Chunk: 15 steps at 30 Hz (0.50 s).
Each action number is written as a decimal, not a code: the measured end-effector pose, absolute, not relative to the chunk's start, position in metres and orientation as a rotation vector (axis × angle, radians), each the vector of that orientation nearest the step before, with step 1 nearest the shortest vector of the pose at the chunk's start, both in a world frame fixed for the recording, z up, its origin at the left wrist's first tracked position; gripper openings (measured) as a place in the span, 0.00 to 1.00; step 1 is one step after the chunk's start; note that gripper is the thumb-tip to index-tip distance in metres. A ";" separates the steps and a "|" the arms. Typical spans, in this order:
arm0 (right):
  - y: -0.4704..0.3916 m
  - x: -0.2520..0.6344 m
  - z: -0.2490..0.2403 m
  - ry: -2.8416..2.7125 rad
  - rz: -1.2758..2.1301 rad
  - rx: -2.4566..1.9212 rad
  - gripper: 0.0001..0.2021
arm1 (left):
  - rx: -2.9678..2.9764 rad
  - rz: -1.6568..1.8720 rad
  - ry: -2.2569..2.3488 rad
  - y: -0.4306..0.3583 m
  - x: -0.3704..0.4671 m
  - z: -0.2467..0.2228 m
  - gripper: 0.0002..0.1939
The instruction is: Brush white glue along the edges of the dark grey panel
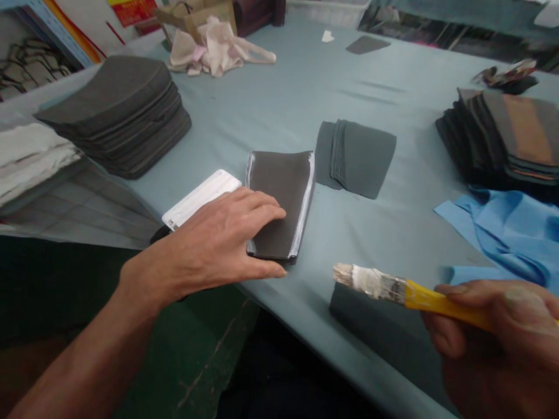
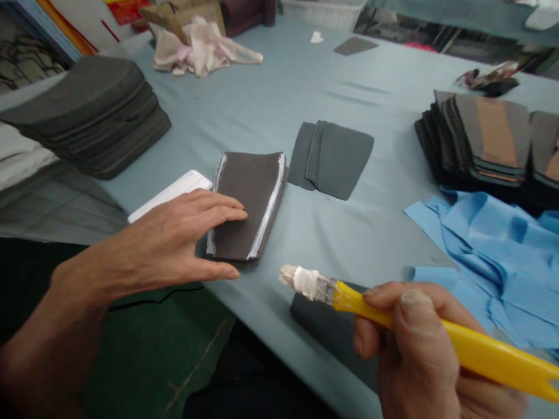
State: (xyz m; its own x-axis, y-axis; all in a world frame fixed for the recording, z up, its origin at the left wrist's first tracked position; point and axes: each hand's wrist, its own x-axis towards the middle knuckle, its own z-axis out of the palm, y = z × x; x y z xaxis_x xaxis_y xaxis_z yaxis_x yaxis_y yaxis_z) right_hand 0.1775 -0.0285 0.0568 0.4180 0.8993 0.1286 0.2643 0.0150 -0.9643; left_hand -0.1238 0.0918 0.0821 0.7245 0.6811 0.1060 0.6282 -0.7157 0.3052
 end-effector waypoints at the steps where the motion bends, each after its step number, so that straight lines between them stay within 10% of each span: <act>1: -0.028 0.176 0.058 -1.038 0.701 -1.480 0.12 | 2.712 0.273 1.032 0.091 -0.124 0.083 0.34; 15: -0.049 0.154 0.066 -0.777 0.750 -1.622 0.18 | 2.734 0.145 1.036 0.096 -0.119 0.094 0.24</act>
